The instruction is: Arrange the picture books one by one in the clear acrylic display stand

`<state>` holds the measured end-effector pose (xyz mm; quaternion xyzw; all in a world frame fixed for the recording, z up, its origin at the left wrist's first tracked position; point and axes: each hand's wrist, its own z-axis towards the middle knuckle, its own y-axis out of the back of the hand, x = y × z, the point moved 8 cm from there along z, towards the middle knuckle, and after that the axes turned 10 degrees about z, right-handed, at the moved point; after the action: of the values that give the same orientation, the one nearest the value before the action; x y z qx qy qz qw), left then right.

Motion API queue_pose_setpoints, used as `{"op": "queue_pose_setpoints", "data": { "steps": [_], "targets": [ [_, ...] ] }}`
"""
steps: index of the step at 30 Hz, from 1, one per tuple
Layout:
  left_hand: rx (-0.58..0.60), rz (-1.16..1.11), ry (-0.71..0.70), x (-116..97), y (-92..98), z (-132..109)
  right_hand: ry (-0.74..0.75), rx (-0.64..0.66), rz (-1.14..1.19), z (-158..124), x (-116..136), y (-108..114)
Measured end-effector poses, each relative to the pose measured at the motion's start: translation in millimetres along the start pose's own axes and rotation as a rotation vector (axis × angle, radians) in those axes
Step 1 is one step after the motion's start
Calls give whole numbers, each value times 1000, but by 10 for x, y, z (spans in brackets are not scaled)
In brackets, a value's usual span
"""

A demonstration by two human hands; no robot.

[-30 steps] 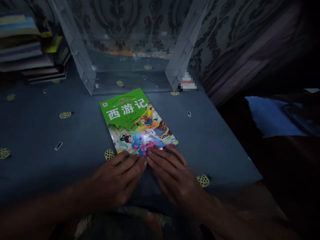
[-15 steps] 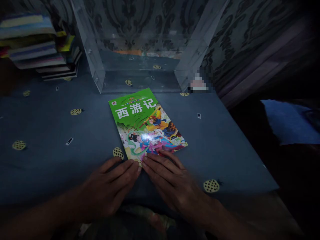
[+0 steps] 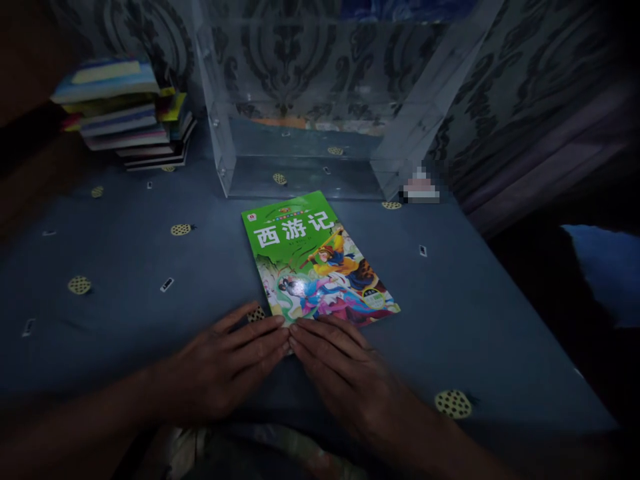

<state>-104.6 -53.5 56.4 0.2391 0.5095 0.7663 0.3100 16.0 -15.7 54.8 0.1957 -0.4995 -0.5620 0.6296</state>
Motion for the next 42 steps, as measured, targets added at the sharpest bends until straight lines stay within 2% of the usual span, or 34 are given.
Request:
{"op": "queue_pose_setpoints", "data": {
  "steps": [8,15,20,26,30,35,42],
  "targets": [
    [-39,39,-24,133,-2,-6,-4,-29,-12,15,-50,-68],
    [-92,89,-1,332,28,41,9,-77,-3,115,-86,-105],
    [-120,117,50,612,8,80,24,-100,-8,254,-152,-127],
    [-129,120,141,1089,-110,106,57,-126,18,522,-271,-66],
    [-141,129,184,1318,-134,139,44,-41,18,740,-412,-99],
    [-158,127,212,1456,-182,155,-10,146,18,1040,-636,-173],
    [-244,113,309,1602,-247,77,-34,164,81,1282,-921,-186]
  ]
}}
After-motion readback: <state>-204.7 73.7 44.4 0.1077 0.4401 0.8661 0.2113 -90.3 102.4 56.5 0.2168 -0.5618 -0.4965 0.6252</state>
